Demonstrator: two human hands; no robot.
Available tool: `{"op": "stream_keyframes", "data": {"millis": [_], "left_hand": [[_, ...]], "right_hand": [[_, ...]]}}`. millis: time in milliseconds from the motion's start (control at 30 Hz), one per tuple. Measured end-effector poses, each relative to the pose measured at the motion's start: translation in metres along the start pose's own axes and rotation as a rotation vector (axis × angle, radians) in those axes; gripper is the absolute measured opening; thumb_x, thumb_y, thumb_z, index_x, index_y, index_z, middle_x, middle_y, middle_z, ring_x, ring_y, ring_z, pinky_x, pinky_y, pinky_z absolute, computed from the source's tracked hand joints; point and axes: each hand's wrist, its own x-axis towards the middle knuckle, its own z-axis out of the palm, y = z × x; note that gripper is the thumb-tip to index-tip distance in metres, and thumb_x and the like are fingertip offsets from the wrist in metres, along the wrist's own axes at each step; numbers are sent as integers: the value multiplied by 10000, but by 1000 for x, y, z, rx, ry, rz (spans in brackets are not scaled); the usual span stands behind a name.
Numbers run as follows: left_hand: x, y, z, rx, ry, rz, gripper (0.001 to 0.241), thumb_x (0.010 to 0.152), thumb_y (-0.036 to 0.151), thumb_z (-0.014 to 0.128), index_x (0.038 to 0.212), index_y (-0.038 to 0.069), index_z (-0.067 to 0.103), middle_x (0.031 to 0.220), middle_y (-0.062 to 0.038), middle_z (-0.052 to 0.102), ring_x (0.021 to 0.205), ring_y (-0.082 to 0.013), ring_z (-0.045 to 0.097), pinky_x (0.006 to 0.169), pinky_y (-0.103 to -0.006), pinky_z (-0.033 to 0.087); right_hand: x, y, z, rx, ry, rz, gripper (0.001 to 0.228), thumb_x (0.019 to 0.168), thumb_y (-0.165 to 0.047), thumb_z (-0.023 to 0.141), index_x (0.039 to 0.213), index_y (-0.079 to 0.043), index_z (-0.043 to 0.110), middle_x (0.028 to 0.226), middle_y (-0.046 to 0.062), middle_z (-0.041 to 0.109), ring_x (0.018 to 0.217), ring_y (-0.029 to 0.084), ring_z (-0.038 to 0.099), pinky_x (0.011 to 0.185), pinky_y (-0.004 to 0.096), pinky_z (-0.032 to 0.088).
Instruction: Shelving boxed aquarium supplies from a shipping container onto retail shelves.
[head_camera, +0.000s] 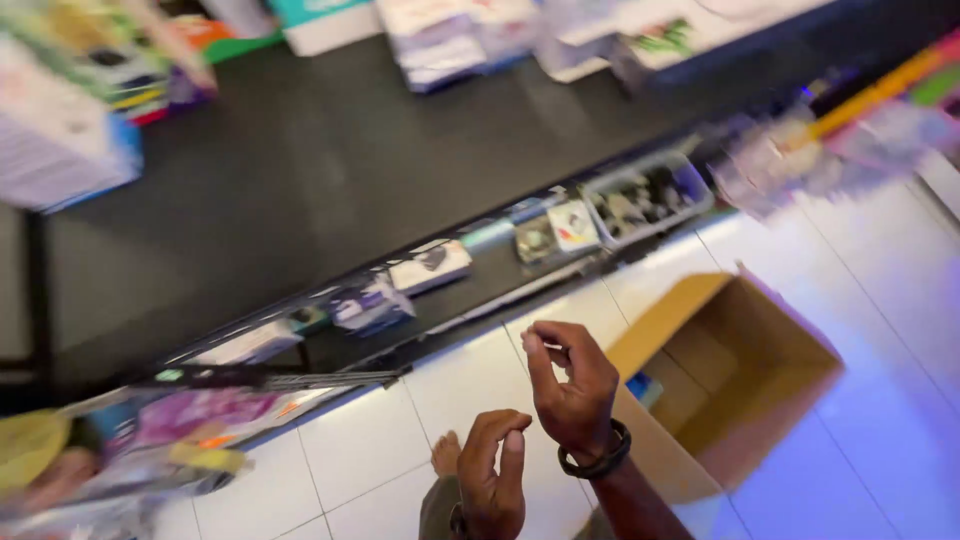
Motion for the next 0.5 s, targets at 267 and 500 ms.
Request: {"op": "stream_keyframes", "data": {"millis": [267, 500], "left_hand": [[-114, -141, 210, 139, -763, -172, 233, 1106, 297, 670, 1078, 112, 809, 1025, -60, 851, 899, -213, 786, 670, -362, 638], [-153, -236, 392, 76, -803, -435, 226, 1151, 131, 686, 1245, -14, 832, 1109, -275, 865, 1049, -437, 859, 826, -510, 741]], "right_hand": [[-206, 296, -253, -348, -19, 861, 143, 986, -184, 743, 1070, -143, 852, 1009, 22, 886, 898, 192, 810, 891, 359, 622], [-306, 488, -383, -464, -65, 1274, 359, 1042, -394, 749, 1275, -143, 856, 1182, 182, 860, 1152, 409, 811, 1042, 529, 643]]}}
